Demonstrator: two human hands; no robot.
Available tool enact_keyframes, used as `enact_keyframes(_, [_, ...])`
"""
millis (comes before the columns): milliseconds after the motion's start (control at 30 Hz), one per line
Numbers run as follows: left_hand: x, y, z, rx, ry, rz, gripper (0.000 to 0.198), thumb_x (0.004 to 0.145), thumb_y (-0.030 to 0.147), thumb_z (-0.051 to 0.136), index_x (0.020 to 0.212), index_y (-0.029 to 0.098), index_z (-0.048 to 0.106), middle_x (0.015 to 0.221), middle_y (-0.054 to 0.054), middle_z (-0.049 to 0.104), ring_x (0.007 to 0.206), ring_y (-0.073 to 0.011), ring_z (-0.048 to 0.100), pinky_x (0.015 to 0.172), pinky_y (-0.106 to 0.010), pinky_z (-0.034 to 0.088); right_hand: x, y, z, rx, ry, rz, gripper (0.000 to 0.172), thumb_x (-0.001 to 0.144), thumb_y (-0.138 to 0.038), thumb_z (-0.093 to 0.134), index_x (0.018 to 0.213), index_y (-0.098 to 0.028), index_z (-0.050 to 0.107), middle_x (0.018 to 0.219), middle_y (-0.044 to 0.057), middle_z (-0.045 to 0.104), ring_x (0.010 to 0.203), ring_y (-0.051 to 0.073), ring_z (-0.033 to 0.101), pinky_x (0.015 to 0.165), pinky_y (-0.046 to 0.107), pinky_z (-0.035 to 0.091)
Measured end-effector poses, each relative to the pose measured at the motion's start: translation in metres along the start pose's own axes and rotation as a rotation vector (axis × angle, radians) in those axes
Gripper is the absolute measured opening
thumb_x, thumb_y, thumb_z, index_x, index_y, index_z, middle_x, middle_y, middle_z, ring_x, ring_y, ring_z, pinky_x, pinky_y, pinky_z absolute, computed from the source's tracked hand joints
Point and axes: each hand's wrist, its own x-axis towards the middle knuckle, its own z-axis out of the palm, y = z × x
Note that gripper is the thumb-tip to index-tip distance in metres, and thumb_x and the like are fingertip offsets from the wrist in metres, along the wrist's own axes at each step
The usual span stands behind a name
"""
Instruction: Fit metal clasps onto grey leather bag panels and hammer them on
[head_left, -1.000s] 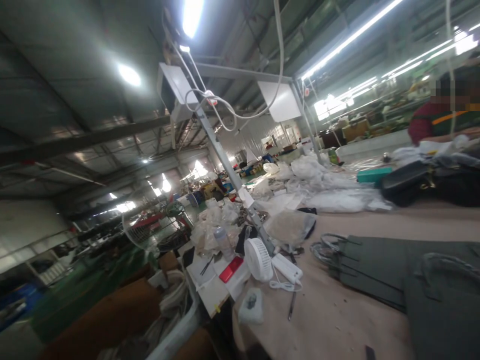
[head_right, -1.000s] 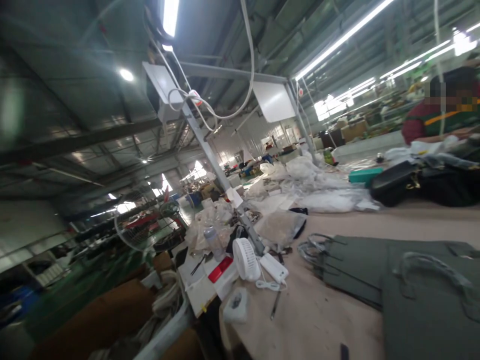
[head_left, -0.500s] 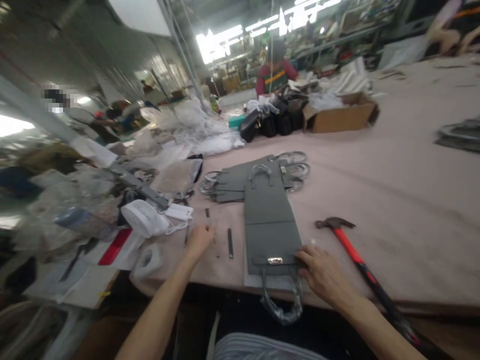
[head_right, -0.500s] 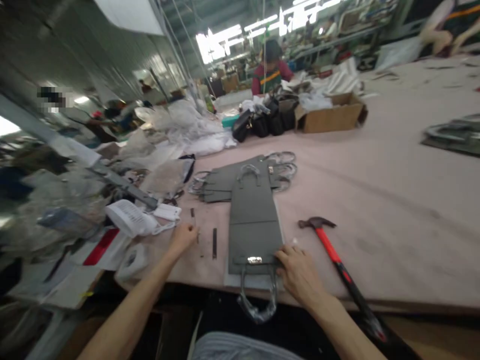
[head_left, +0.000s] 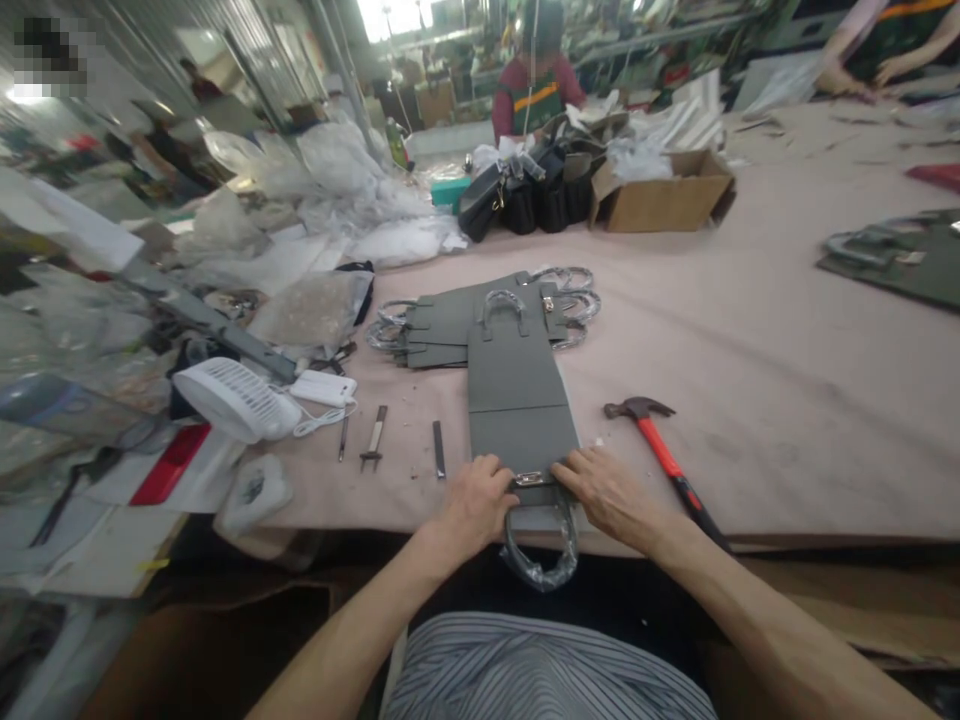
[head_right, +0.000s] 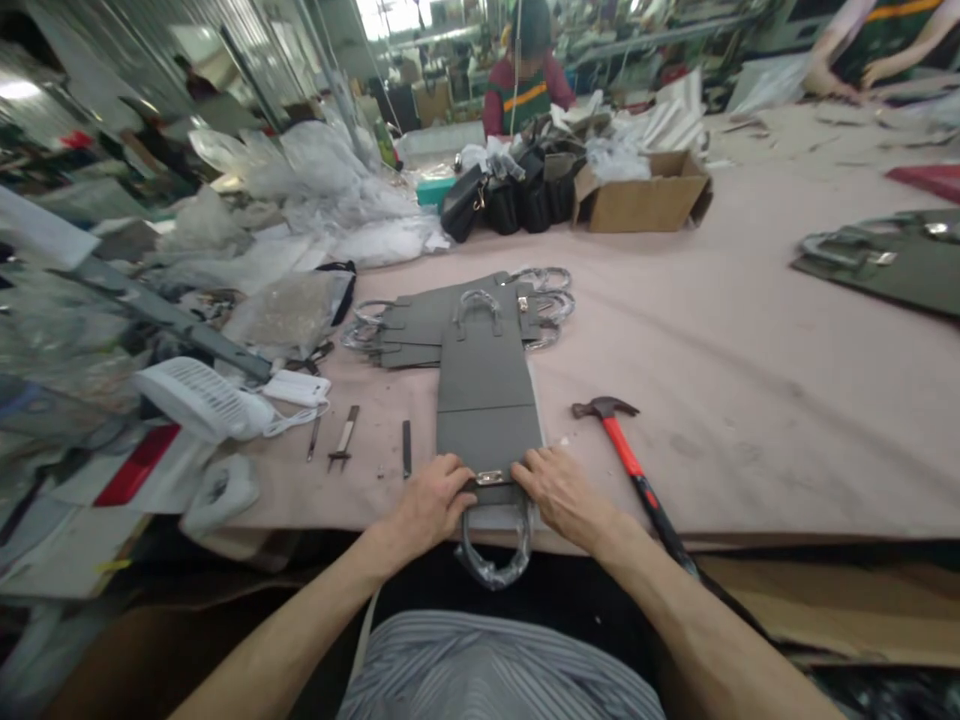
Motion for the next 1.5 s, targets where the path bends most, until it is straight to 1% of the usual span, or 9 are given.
enact_keyframes(167, [0.013, 0.004, -0.001, 0.185, -0.119, 0.084, 0.008, 0.095, 0.013, 0.054, 0.095, 0.017, 0.062, 0.098, -0.008, 0.062, 0.094, -0.0253, 0.059, 0.078, -0.036, 0.05, -0.003, -0.005, 0.011, -0.045, 0.065, 0.012, 0.024, 0.089, -0.002, 0.049, 0.099, -0.019, 0.062, 0.087, 0.007, 0.057, 0.076, 0.02, 0.049, 0.073, 0.032, 0.035])
enact_keyframes(467, [0.014, 0.013, -0.006, 0.427, -0.166, 0.33, 0.015, 0.094, 0.009, 0.045, 0.095, 0.01, 0.059, 0.089, -0.013, 0.058, 0.08, -0.0256, 0.058, 0.061, -0.033, 0.045, -0.008, 0.005, 0.017, 0.042, 0.079, 0.031, 0.026, 0.086, 0.001, 0.048, 0.086, -0.019, 0.064, 0.092, 0.007, 0.059, 0.079, 0.018, 0.05, 0.074, 0.03, 0.039])
enact_keyframes(633, [0.004, -0.021, -0.005, 0.317, -0.124, 0.538, 0.014, 0.095, 0.012, 0.046, 0.096, 0.013, 0.06, 0.094, -0.012, 0.06, 0.084, -0.0257, 0.058, 0.069, -0.037, 0.051, -0.014, 0.001, 0.023, 0.036, 0.151, 0.017, 0.026, 0.085, 0.002, 0.049, 0.084, -0.019, 0.064, 0.099, 0.009, 0.061, 0.086, 0.019, 0.052, 0.078, 0.03, 0.044])
enact_keyframes(800, [-0.012, -0.056, 0.004, 0.038, 0.056, 0.658, 0.029, 0.097, 0.009, 0.037, 0.106, 0.016, 0.065, 0.104, -0.013, 0.066, 0.097, -0.0215, 0.062, 0.088, -0.037, 0.055, -0.018, -0.004, 0.032, 0.086, 0.313, 0.033, 0.029, 0.084, 0.002, 0.047, 0.088, -0.019, 0.067, 0.101, 0.011, 0.063, 0.09, 0.022, 0.054, 0.078, 0.033, 0.05])
enact_keyframes(1067, [-0.025, -0.055, 0.025, -0.125, 0.307, 0.513, 0.03, 0.093, 0.008, 0.042, 0.084, 0.016, 0.069, 0.108, -0.012, 0.07, 0.109, -0.0204, 0.065, 0.095, -0.035, 0.058, -0.023, -0.015, 0.044, 0.275, 0.506, 0.142, 0.032, 0.089, -0.008, 0.044, 0.108, -0.021, 0.066, 0.111, 0.012, 0.063, 0.101, 0.025, 0.059, 0.085, 0.04, 0.056])
enact_keyframes(1233, [-0.028, -0.049, 0.035, -0.06, 0.344, 0.449, 0.028, 0.091, 0.008, 0.045, 0.1, 0.016, 0.071, 0.114, -0.013, 0.07, 0.115, -0.0231, 0.063, 0.098, -0.038, 0.057, -0.023, -0.021, 0.053, 0.271, 0.518, 0.185, 0.03, 0.089, -0.01, 0.045, 0.108, -0.02, 0.066, 0.115, 0.013, 0.062, 0.103, 0.027, 0.059, 0.088, 0.044, 0.055])
enact_keyframes(1367, [-0.031, -0.042, 0.037, -0.176, 0.375, 0.376, 0.03, 0.088, 0.007, 0.045, 0.101, 0.016, 0.07, 0.115, -0.013, 0.071, 0.118, -0.0217, 0.064, 0.103, -0.038, 0.055, -0.021, -0.019, 0.052, 0.283, 0.542, 0.191, 0.031, 0.088, -0.01, 0.045, 0.11, -0.02, 0.065, 0.113, 0.012, 0.062, 0.101, 0.026, 0.059, 0.087, 0.041, 0.055])
enact_keyframes(1433, [-0.032, -0.043, 0.034, -0.235, 0.412, 0.25, 0.031, 0.09, 0.008, 0.043, 0.103, 0.017, 0.07, 0.115, -0.012, 0.072, 0.114, -0.0198, 0.066, 0.101, -0.036, 0.055, -0.019, -0.016, 0.051, 0.301, 0.543, 0.192, 0.034, 0.088, -0.01, 0.044, 0.113, -0.02, 0.065, 0.111, 0.011, 0.063, 0.1, 0.025, 0.059, 0.086, 0.039, 0.054])
enact_keyframes(1500, [-0.029, -0.05, 0.025, -0.21, 0.427, -0.02, 0.029, 0.093, 0.012, 0.043, 0.103, 0.018, 0.07, 0.11, -0.012, 0.073, 0.107, -0.0202, 0.069, 0.096, -0.034, 0.056, -0.016, -0.013, 0.05, 0.326, 0.541, 0.204, 0.037, 0.088, -0.01, 0.043, 0.117, -0.02, 0.064, 0.108, 0.01, 0.065, 0.099, 0.024, 0.06, 0.087, 0.039, 0.053])
